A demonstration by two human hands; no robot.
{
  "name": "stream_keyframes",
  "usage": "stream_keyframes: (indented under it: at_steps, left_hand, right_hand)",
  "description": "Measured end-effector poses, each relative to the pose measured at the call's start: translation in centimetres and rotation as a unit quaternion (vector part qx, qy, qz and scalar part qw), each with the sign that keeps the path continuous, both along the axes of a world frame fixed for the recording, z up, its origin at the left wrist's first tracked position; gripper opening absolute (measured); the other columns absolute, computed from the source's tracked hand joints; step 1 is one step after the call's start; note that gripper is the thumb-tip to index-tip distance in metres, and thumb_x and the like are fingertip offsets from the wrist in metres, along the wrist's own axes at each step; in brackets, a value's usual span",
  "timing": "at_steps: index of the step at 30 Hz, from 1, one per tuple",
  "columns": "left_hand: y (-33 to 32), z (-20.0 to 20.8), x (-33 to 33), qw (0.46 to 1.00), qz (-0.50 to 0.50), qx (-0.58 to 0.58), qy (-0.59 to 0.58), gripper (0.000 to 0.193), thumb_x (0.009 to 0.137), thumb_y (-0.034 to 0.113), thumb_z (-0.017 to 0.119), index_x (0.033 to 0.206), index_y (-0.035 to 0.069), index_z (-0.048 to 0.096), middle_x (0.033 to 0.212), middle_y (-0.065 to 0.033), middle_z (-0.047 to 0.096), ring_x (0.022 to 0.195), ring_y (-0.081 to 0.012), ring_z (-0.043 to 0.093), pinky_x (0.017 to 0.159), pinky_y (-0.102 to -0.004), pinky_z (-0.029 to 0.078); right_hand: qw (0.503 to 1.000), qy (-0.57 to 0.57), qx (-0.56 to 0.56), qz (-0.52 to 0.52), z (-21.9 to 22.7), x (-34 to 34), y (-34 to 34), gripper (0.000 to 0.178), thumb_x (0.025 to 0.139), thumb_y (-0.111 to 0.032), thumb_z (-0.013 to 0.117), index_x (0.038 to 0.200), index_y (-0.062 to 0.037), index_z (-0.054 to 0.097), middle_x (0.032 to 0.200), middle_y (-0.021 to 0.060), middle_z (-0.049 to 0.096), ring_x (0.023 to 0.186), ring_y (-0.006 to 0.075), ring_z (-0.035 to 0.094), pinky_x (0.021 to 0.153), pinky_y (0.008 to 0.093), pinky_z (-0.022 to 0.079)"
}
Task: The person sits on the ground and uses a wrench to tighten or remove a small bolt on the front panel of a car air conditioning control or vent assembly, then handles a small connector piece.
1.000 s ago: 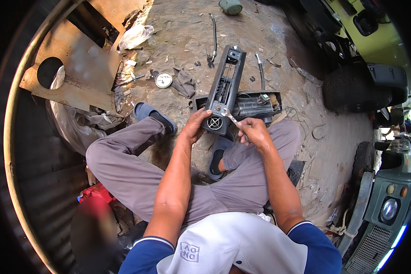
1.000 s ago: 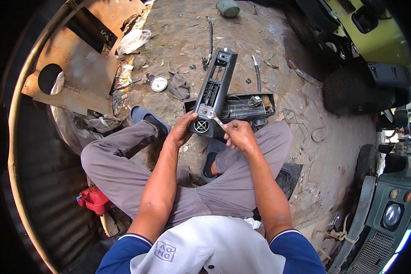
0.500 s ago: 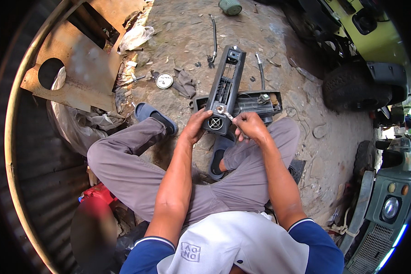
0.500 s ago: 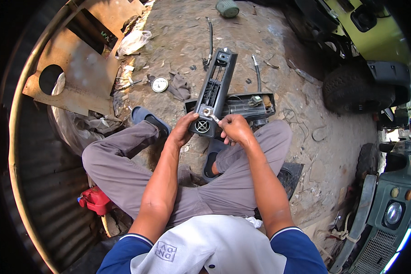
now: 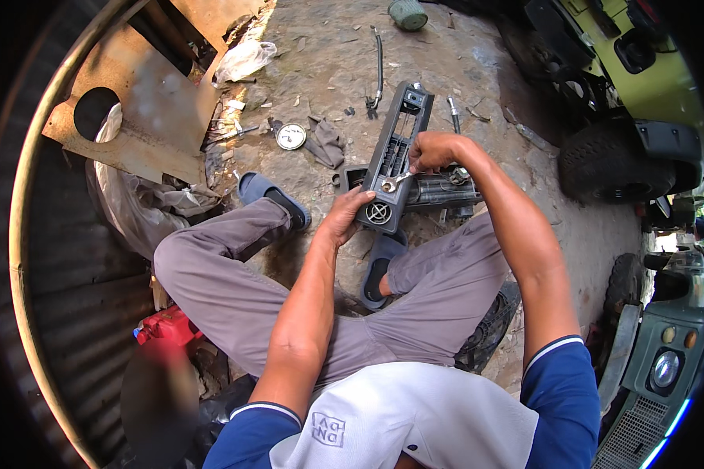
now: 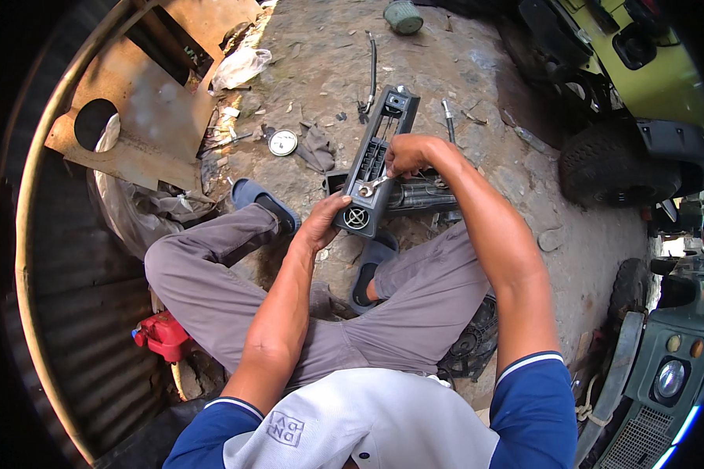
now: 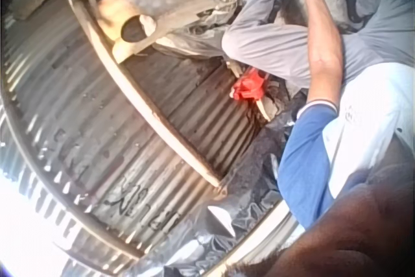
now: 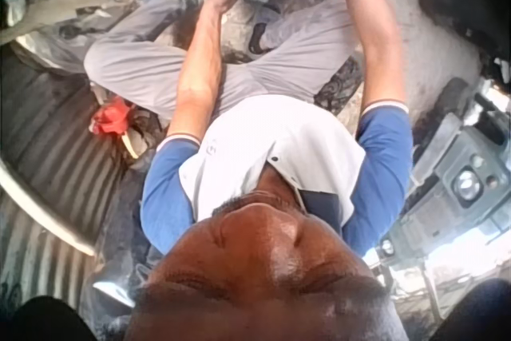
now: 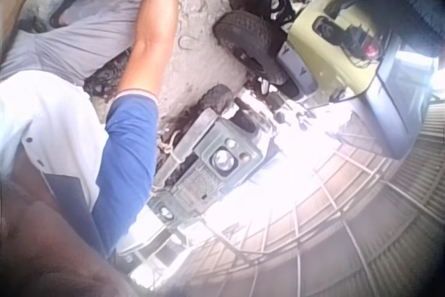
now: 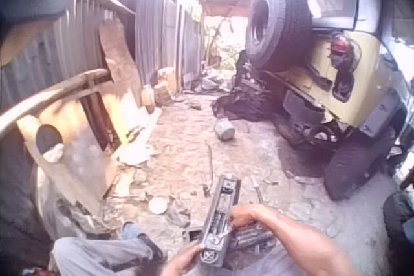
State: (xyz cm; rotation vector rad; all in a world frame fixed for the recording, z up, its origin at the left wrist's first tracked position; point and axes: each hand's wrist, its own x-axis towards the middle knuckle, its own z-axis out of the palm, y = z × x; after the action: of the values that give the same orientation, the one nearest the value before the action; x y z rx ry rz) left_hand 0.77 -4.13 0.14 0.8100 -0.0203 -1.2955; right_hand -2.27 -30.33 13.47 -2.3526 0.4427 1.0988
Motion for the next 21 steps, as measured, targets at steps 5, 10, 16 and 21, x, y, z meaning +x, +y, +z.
stream_keyframes:
  at_steps: [5, 10, 16, 21]
  left_hand:
    - [-0.2, -0.3, 0.1, 1.0, -0.008, -0.002, 0.003, 0.044, 0.093, 0.02, 0.07, 0.13, -0.001, 0.058, 0.116, -0.0093, 0.07, 0.098, -0.0159, 0.071, 0.086, -0.0312, 0.06]
    - [0.4, -0.6, 0.3, 1.0, -0.017, 0.004, -0.003, 0.049, 0.093, 0.024, 0.07, 0.133, -0.001, 0.057, 0.12, -0.0087, 0.069, 0.104, -0.0165, 0.07, 0.092, -0.032, 0.058]
    - [-0.2, -0.4, 0.2, 1.0, -0.021, -0.011, -0.008, 0.049, 0.093, 0.025, 0.07, 0.133, -0.001, 0.057, 0.122, -0.0095, 0.068, 0.106, -0.0166, 0.068, 0.093, -0.0325, 0.056]
    - [-0.2, -0.5, 0.2, 0.999, -0.024, -0.012, -0.028, 0.05, 0.093, 0.027, 0.069, 0.133, 0.0, 0.058, 0.124, -0.0081, 0.067, 0.108, -0.0173, 0.067, 0.095, -0.0321, 0.054]
  right_hand:
    - [0.965, -0.02, -0.095, 0.242, -0.7, 4.9, 0.6, 0.021, 0.082, -0.024, 0.074, 0.094, -0.0074, 0.077, 0.076, 0.01, 0.073, 0.07, 0.0233, 0.069, 0.061, 0.0398, 0.052]
    - [0.948, -0.16, -0.106, 0.256, 2.8, 3.7, 0.9, 0.019, 0.083, -0.02, 0.074, 0.093, -0.0039, 0.076, 0.077, 0.0124, 0.073, 0.071, 0.0238, 0.069, 0.064, 0.0399, 0.053]
    - [0.933, -0.14, 0.089, -0.318, 1.5, -8.7, 1.9, 0.023, 0.096, -0.023, 0.068, 0.087, -0.0025, 0.07, 0.071, 0.0057, 0.068, 0.057, 0.014, 0.067, 0.046, 0.0304, 0.05]
    - [0.811, -0.167, 0.19, -0.527, -1.8, -14.8, 9.5, 0.022, 0.098, -0.021, 0.067, 0.093, 0.0005, 0.066, 0.073, 0.0068, 0.068, 0.057, 0.0145, 0.067, 0.047, 0.0271, 0.05]
